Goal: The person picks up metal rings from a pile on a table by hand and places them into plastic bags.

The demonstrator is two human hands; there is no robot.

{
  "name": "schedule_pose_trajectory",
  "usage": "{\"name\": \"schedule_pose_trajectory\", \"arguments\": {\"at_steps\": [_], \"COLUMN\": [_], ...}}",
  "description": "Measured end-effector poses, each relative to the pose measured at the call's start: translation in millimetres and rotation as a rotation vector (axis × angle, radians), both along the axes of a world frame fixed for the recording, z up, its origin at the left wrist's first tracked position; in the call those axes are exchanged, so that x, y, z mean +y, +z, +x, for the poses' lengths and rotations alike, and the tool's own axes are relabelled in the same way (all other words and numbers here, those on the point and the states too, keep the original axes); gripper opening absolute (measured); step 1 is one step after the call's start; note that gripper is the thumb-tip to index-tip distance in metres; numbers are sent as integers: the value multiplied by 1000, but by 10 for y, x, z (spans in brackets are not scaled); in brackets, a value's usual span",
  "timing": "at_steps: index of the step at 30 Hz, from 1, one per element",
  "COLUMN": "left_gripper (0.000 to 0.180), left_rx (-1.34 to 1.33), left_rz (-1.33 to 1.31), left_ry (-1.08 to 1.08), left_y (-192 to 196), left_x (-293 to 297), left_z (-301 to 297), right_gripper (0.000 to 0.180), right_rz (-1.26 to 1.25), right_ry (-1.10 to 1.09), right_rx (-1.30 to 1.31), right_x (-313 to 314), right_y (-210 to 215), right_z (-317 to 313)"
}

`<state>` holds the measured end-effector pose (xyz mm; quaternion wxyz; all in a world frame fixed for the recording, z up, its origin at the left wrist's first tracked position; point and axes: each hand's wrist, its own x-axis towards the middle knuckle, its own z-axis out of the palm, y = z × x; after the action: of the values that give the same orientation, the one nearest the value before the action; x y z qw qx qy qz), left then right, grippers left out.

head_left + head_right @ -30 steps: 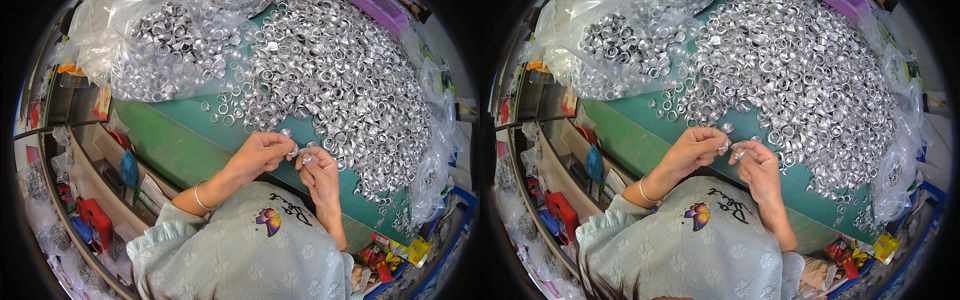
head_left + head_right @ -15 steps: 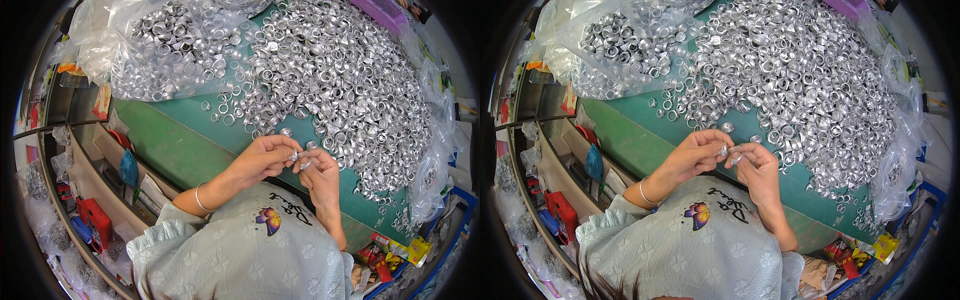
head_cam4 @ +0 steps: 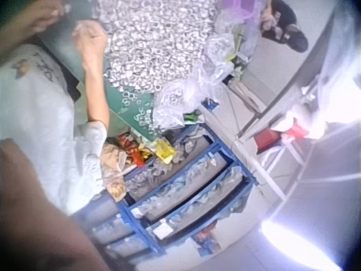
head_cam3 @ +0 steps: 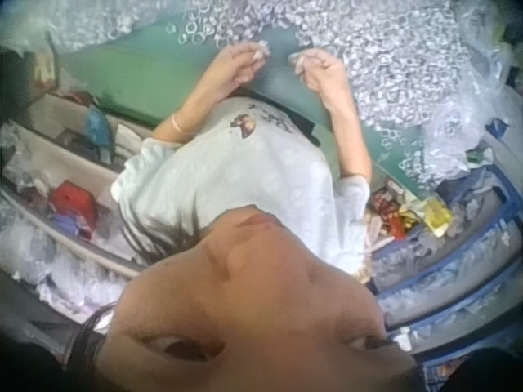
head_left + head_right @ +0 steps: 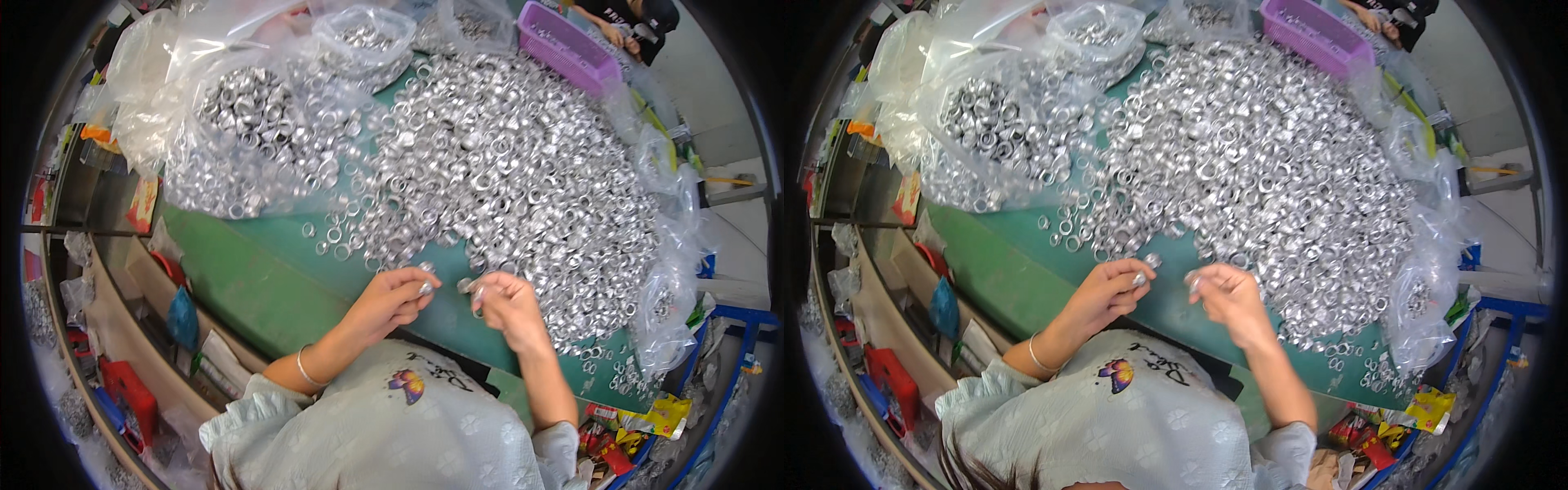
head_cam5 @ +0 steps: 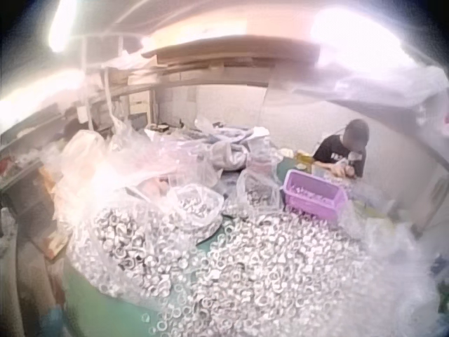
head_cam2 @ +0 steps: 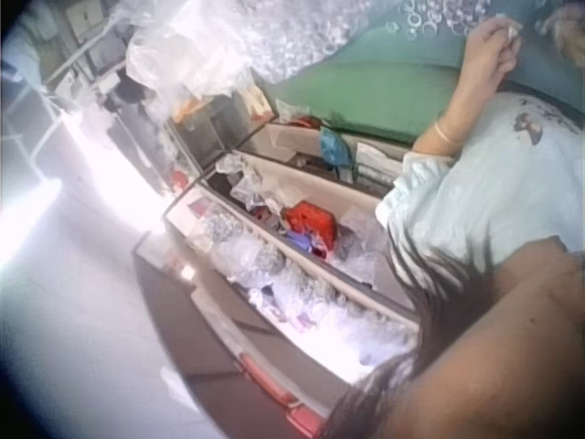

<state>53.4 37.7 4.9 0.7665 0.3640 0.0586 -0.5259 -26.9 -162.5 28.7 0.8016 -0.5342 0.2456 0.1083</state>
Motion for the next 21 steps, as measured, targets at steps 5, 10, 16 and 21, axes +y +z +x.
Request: {"name": "schedule_pose_trajectory", "arguments": {"at_steps": [5, 10, 16, 21], "left_gripper": [16, 16, 21, 20], "left_rx": [-8, -26, -172, -158], "left_rz": [10, -22, 32, 29], "left_ry": [58, 44, 62, 6], "left_y": [28, 37, 44, 118], "left_x": [-49, -137, -133, -148], "left_z": [-4, 18, 75, 45], "right_gripper": [14, 38, 32, 21], "right_rz": [-333, -269, -563, -501], "right_ry": [-284, -562, -19, 358], "right_rx": [-277, -469, -260, -164], "right_x": [-1458, -2245, -978, -157], "right_y": [565, 594, 500, 520], "right_z": [1203, 2120, 1251, 384]}}
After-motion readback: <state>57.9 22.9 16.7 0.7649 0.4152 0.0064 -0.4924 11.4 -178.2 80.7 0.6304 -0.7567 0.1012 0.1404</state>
